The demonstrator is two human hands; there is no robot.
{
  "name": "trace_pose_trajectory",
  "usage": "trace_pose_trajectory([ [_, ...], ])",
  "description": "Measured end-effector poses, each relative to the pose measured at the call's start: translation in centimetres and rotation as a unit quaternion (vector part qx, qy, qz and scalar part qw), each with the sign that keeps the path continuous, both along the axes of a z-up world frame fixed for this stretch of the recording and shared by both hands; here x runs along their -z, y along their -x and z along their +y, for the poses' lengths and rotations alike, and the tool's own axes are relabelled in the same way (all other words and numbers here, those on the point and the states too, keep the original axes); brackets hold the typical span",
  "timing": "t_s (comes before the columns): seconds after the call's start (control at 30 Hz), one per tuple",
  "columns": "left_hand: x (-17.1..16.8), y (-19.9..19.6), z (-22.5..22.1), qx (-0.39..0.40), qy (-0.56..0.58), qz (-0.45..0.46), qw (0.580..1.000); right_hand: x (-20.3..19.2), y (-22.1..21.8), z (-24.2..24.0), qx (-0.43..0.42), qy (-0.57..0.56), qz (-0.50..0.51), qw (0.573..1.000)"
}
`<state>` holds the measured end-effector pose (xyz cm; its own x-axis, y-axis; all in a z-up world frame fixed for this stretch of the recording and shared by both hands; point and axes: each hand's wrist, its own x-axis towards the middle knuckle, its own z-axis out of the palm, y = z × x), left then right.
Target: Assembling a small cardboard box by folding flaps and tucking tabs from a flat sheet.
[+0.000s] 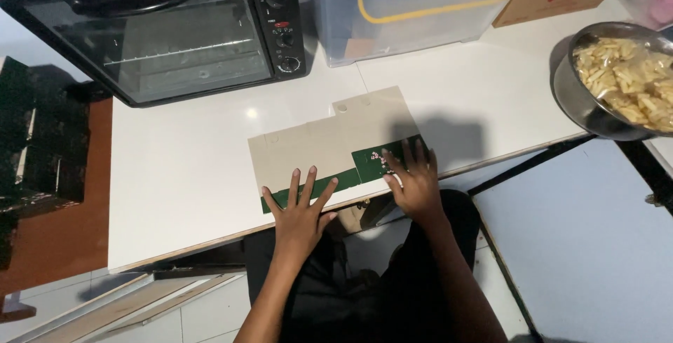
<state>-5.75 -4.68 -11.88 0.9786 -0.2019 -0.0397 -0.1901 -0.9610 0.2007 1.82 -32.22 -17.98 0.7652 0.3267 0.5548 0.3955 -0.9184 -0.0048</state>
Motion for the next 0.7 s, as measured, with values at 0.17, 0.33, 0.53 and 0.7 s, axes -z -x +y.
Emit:
trace_pose_trajectory([
  [0.17, -0.6, 0.0, 0.0, 0.008, -0.008, 0.008, 1.000, -2.1, 0.9, 1.8, 0.051, 0.041, 0.042, 0.997],
  [0.33, -1.2, -0.6, 1.2, 0.034, -0.007, 0.037, 0.999, -2.4, 1.4, 2.3, 0.064, 0.027, 0.112, 0.991],
  [0.53, -1.7, -2.9, 3.1, 0.052, -0.007, 0.091, 0.994, -0.8, 6.1, 2.8, 0.147, 0.092, 0.084, 0.981],
  [0.7, 0.3, -5.2, 2.6, -0.023, 0.000, 0.072, 0.997, 0.6, 6.0, 1.0, 0.094, 0.005, 0.163, 0.982],
])
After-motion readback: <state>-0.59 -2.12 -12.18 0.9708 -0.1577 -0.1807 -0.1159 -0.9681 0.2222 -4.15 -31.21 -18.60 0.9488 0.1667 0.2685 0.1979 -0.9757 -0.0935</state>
